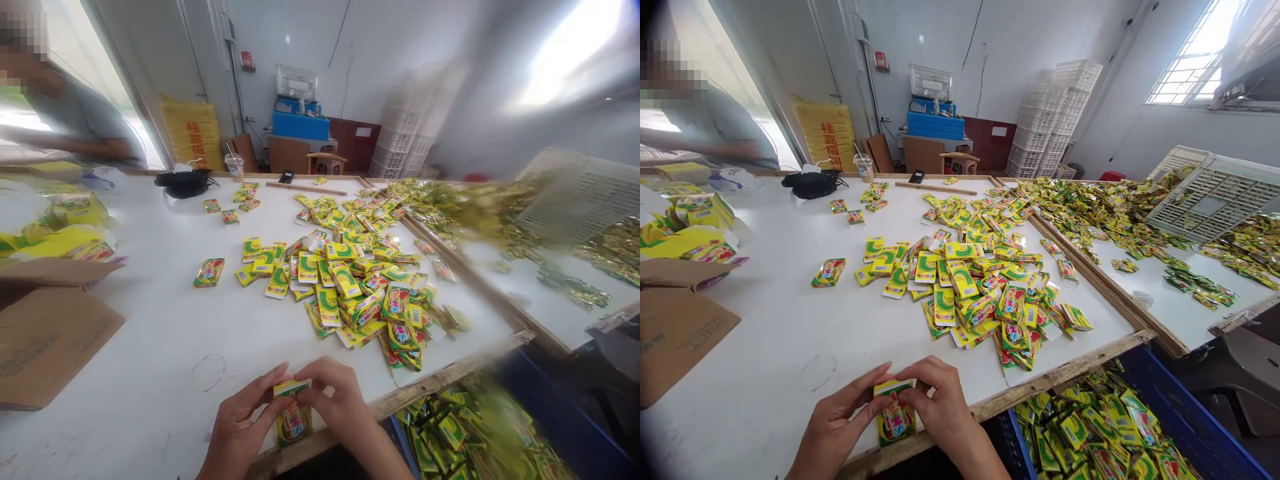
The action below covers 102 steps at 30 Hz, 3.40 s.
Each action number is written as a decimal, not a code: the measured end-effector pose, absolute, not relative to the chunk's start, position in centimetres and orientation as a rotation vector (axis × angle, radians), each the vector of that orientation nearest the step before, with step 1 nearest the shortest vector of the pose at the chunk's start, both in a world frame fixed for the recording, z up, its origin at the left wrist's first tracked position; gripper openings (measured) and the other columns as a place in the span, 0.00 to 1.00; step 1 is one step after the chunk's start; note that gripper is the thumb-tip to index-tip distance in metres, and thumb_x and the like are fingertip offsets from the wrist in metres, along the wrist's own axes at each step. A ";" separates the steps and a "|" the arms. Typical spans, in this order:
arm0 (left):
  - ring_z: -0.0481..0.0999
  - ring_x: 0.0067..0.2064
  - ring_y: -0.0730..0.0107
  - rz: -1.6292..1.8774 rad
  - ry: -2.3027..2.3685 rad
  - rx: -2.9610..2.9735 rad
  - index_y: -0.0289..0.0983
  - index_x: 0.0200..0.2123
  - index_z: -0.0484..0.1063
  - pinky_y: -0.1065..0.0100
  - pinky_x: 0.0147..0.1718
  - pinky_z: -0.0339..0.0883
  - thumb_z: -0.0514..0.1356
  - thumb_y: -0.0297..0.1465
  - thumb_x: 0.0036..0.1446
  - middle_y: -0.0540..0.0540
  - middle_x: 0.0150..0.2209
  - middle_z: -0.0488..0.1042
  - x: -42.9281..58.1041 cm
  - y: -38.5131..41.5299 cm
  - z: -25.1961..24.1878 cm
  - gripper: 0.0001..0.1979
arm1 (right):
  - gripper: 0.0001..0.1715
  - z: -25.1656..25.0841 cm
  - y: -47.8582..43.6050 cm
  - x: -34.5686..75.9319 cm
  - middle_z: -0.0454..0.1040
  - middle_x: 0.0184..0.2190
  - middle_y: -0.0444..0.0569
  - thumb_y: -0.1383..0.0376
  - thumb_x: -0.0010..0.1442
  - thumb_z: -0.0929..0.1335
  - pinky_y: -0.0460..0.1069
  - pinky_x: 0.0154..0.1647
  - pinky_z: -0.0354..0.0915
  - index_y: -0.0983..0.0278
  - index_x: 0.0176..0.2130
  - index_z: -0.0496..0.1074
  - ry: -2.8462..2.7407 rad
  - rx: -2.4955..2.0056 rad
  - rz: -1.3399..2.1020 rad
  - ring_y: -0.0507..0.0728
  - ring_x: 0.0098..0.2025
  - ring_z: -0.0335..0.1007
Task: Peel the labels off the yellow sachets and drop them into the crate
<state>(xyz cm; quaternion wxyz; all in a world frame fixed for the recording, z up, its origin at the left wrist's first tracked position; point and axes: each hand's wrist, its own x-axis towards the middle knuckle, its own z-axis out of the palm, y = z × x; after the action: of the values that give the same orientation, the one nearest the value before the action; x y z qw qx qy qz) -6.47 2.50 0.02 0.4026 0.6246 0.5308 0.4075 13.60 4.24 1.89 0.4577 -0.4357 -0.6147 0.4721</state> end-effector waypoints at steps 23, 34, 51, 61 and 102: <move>0.66 0.58 0.49 1.045 1.455 1.320 0.39 0.53 0.70 0.54 0.53 0.62 0.68 0.23 0.42 0.37 0.56 0.69 4.4 18.7 1.8 0.32 | 0.22 1.4 -6.5 39.9 0.81 0.40 0.55 0.52 0.47 0.73 0.57 0.38 0.72 0.58 0.40 0.82 -1.102 -2.070 0.376 0.69 0.40 0.77; 0.72 0.28 0.70 0.720 1.217 0.773 0.38 0.47 0.76 0.69 0.24 0.66 0.62 0.46 0.55 0.46 0.36 0.73 -4.4 3.9 6.2 0.22 | 0.20 3.1 3.6 15.3 0.78 0.42 0.48 0.72 0.59 0.69 0.52 0.47 0.66 0.54 0.49 0.76 -1.776 -1.060 0.902 0.60 0.45 0.71; 0.65 0.26 0.69 1.082 1.431 1.111 0.38 0.23 0.76 0.72 0.26 0.62 0.63 0.48 0.53 0.51 0.20 0.66 -4.3 0.6 2.9 0.19 | 0.16 2.3 3.0 13.6 0.72 0.28 0.47 0.55 0.63 0.68 0.48 0.34 0.64 0.63 0.37 0.80 -1.504 -1.140 1.140 0.55 0.31 0.68; 0.67 0.21 0.72 0.731 1.158 1.158 0.41 0.52 0.77 0.71 0.23 0.63 0.62 0.46 0.55 0.48 0.26 0.76 -4.3 0.3 3.3 0.24 | 0.20 3.2 2.8 15.7 0.75 0.30 0.49 0.51 0.60 0.69 0.47 0.31 0.65 0.63 0.36 0.82 -1.298 -0.924 1.657 0.54 0.30 0.69; 0.78 0.47 0.61 1.181 1.167 1.850 0.49 0.50 0.77 0.64 0.48 0.72 0.60 0.27 0.61 0.47 0.46 0.80 -3.5 2.7 1.1 0.17 | 0.06 2.8 3.9 16.2 0.76 0.33 0.46 0.65 0.56 0.74 0.45 0.30 0.71 0.61 0.37 0.80 -1.472 -1.094 1.170 0.54 0.31 0.75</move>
<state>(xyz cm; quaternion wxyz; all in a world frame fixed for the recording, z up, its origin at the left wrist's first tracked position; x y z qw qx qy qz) -3.49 2.74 1.11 0.3220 0.7045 0.4444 0.4499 16.20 3.85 2.76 0.4646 -0.4455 -0.5991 0.4762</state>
